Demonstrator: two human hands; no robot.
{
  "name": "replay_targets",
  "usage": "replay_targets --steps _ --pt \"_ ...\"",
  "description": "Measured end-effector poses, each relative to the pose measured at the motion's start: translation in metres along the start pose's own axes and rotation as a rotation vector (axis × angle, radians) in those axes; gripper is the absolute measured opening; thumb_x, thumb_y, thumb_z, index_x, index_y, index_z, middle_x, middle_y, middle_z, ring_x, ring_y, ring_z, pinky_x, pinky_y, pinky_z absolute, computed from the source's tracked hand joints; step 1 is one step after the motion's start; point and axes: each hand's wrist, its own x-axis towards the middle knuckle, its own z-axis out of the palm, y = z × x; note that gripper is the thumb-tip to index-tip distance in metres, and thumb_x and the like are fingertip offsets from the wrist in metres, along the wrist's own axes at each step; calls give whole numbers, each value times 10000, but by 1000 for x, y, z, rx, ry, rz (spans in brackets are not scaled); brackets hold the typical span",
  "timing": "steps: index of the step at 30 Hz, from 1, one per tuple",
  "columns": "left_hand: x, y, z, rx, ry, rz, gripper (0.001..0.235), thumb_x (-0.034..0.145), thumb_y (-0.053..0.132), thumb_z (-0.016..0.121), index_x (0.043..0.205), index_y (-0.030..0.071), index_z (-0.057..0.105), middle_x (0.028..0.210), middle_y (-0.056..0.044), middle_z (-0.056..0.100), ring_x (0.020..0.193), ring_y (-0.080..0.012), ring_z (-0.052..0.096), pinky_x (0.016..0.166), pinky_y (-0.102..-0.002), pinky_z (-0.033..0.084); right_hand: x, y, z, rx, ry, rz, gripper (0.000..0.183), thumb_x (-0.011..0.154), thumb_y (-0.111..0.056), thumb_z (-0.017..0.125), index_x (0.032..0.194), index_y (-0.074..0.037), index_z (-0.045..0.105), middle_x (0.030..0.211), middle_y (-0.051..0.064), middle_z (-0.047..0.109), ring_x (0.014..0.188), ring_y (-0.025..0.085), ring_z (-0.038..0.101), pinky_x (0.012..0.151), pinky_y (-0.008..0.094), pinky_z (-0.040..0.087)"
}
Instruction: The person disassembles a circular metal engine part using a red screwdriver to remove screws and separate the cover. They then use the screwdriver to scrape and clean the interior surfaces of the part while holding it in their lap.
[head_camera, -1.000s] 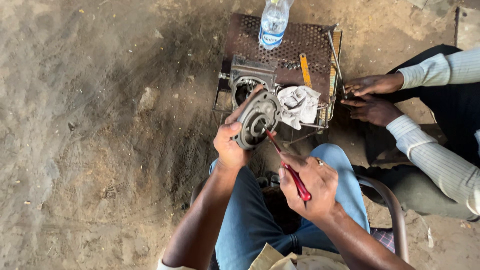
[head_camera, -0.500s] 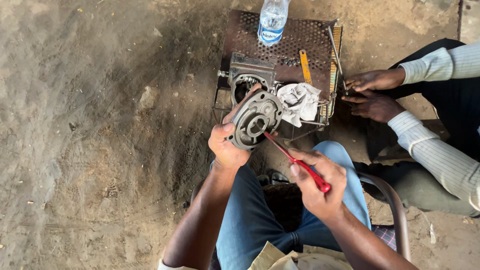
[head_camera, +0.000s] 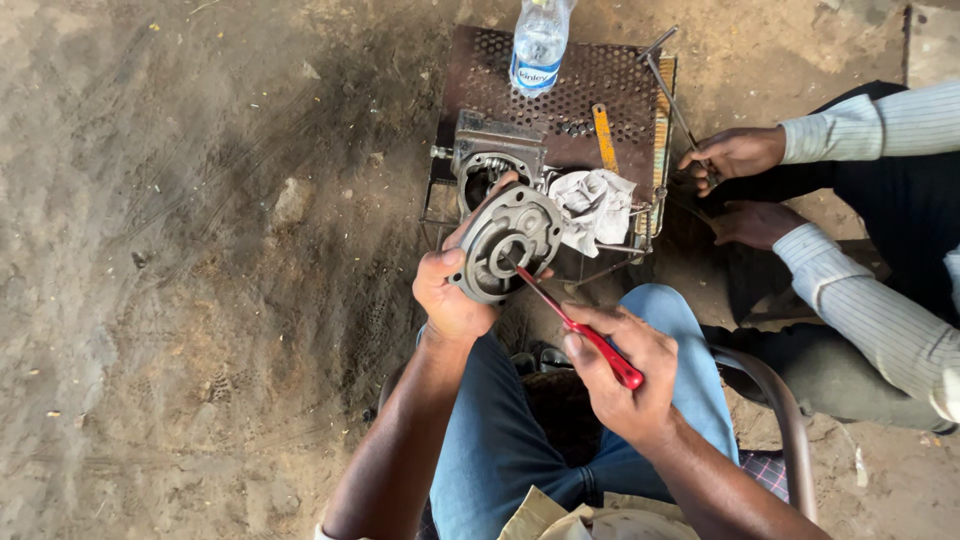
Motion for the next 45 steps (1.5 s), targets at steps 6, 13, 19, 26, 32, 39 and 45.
replay_targets --steps 6,13,19,26,32,39,45 --pt "6 -1 -5 -18 27 151 903 878 433 561 1630 -12 332 1492 -234 533 1284 -366 615 965 -532 583 -3 32 -14 359 212 207 164 1003 -28 602 1119 35 701 1002 110 727 788 144 664 694 290 565" --pt "5 -1 -9 -19 102 155 844 904 445 525 1592 -19 372 1437 -223 583 1237 -360 646 947 -558 606 52 121 -58 510 669 541 172 1038 -198 640 1173 -100 686 954 37 701 793 116 651 656 254 522" --pt "6 -4 -8 47 125 174 861 893 465 517 1618 26 365 1463 -209 574 1257 -351 631 929 -555 593 82 149 -63 1192 410 896 268 915 -300 665 1098 -109 710 862 26 703 749 144 641 670 270 524" --pt "4 -4 -15 -7 122 146 854 910 486 498 1616 21 376 1460 -214 572 1270 -366 628 949 -586 585 71 125 -112 1431 395 346 199 998 -324 693 1060 -136 676 864 1 675 731 135 582 710 297 457" --pt "4 -3 -16 -109 55 109 866 934 519 485 1612 1 341 1469 -219 565 1293 -372 618 1018 -615 552 27 121 -67 1263 349 641 335 931 -345 695 1091 -50 699 842 77 654 704 198 567 689 316 446" --pt "0 4 -16 -79 -99 34 911 989 524 511 1644 -63 272 1457 -236 545 1244 -335 612 1011 -573 533 -1 81 -51 979 64 303 270 987 -161 694 1140 59 720 902 185 711 811 236 656 753 335 515" --pt "2 7 -5 36 -81 18 1002 915 492 551 1671 -99 262 1569 -223 506 1409 -279 550 1214 -390 425 6 40 -38 195 -104 103 227 929 -72 639 1091 57 732 876 132 736 736 155 690 671 268 560"
